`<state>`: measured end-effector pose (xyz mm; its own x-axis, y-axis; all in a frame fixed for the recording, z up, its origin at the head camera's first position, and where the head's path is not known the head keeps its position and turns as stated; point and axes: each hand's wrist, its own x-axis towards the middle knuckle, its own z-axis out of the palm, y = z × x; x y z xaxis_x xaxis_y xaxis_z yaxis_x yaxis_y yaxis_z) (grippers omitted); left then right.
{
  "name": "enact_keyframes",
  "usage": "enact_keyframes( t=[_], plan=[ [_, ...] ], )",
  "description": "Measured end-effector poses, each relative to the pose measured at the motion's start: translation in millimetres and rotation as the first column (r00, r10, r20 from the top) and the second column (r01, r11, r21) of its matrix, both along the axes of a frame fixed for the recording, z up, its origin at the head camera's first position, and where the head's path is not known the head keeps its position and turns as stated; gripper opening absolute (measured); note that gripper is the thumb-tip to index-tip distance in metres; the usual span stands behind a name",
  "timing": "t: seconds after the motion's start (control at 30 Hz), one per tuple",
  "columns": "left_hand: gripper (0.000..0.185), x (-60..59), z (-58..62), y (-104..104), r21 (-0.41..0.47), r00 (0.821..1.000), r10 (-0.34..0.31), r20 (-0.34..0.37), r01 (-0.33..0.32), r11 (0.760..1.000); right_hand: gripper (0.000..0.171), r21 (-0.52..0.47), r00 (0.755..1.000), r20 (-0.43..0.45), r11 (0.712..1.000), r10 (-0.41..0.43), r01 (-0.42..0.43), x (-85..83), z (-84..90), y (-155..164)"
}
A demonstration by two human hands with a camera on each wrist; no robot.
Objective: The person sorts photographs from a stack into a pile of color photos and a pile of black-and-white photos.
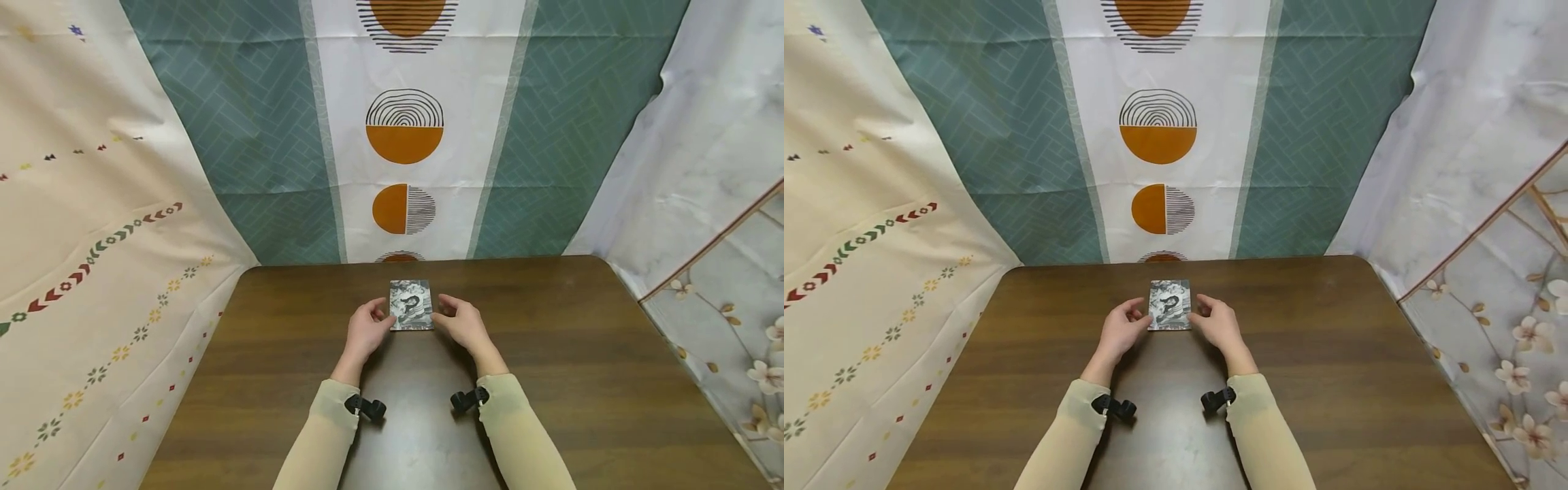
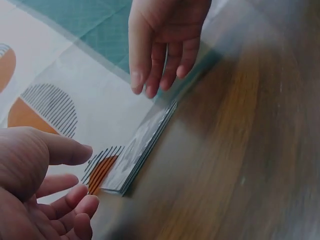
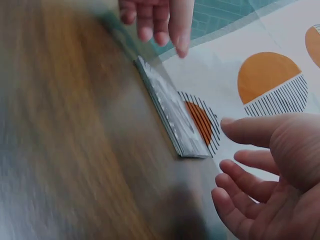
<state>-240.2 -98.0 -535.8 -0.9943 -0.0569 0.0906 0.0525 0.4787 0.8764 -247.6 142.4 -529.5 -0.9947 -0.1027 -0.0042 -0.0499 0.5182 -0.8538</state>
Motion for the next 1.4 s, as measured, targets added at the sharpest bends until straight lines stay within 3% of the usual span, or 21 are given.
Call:
enact_keyframes(
  t=[0.27,0.43,0.87,1.13,1.4],
  plan=[
    [0.050,-0.9,-13.2,5,-0.083,0.998,0.039,0.040,-0.035,0.996,0.057,0.068,0.999,-0.044,0.998,-0.017,0.020,4.5,-16.2,-13],
    [0.048,-1.1,-14.2,5,-0.093,0.998,0.039,0.052,-0.034,0.995,0.056,0.130,0.996,-0.082,0.991,-0.020,0.030,6.2,-23.1,-18],
    [0.046,2.7,-16.3,5,-0.132,0.995,0.040,0.097,-0.027,0.991,0.054,0.200,0.996,-0.079,0.979,-0.032,0.047,8.3,-24.4,-21],
    [0.042,-1.9,-14.6,7,-0.201,0.997,0.011,0.073,0.004,0.980,0.051,0.217,0.993,-0.102,0.973,-0.059,0.080,3.1,-22.5,-23],
    [0.041,-7.0,-16.1,5,-0.200,0.997,0.009,0.074,0.006,0.980,0.050,0.236,0.993,-0.102,0.969,-0.057,0.080,0.9,-21.8,-26]
  ],
)
